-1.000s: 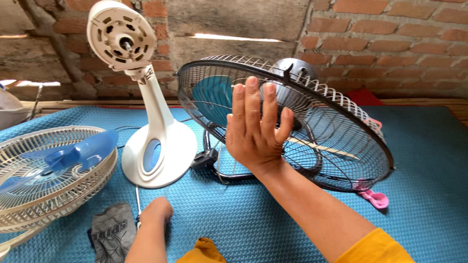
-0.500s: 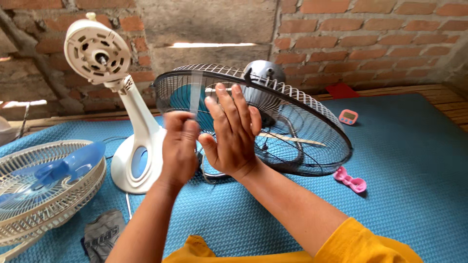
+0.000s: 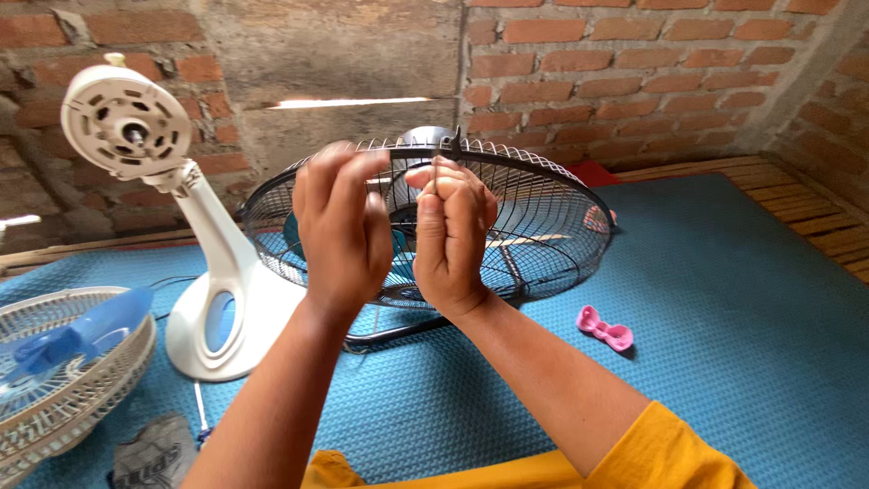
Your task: The person assembles the front grille of a black electric fan, aligning it with the fan blades and securing it with a screwdriver. They then attach the rear grille and tighten the screws to complete the assembly.
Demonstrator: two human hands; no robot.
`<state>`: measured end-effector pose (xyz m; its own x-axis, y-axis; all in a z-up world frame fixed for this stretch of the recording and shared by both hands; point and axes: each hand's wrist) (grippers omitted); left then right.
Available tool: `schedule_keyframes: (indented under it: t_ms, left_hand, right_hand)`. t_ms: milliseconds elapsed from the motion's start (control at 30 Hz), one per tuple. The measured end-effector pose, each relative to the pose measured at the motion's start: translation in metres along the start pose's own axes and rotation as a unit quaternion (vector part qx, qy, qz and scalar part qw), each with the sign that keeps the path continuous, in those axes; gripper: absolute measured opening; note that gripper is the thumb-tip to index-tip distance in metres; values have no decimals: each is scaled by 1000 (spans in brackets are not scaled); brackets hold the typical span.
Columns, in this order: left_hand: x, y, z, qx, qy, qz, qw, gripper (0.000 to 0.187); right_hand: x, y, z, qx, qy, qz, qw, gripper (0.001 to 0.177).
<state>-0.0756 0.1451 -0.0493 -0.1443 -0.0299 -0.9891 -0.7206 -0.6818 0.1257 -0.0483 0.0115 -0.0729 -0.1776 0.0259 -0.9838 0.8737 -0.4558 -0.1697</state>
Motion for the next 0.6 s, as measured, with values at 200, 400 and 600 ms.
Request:
schedule_keyframes:
  t_ms: [200, 400, 600]
  left_hand:
    - [-29, 15, -51, 25, -94, 61, 993, 23]
    - [-44, 23, -78, -131, -128, 89, 979, 45]
    - [-52, 17, -84, -178, -128, 82, 972, 61]
  right_hand:
    - [4, 19, 16, -252, 75, -157, 952, 14]
    - [-22, 44, 51, -313, 77, -247, 914, 17]
    - [-51, 58, 91, -435, -16, -333, 837, 16]
Point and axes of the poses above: each hand's wrist, its own x-axis away from the middle knuckle, its own z-axis out of the back of the hand, y = z × x, and after that the axes turned 2 degrees about y, right-handed
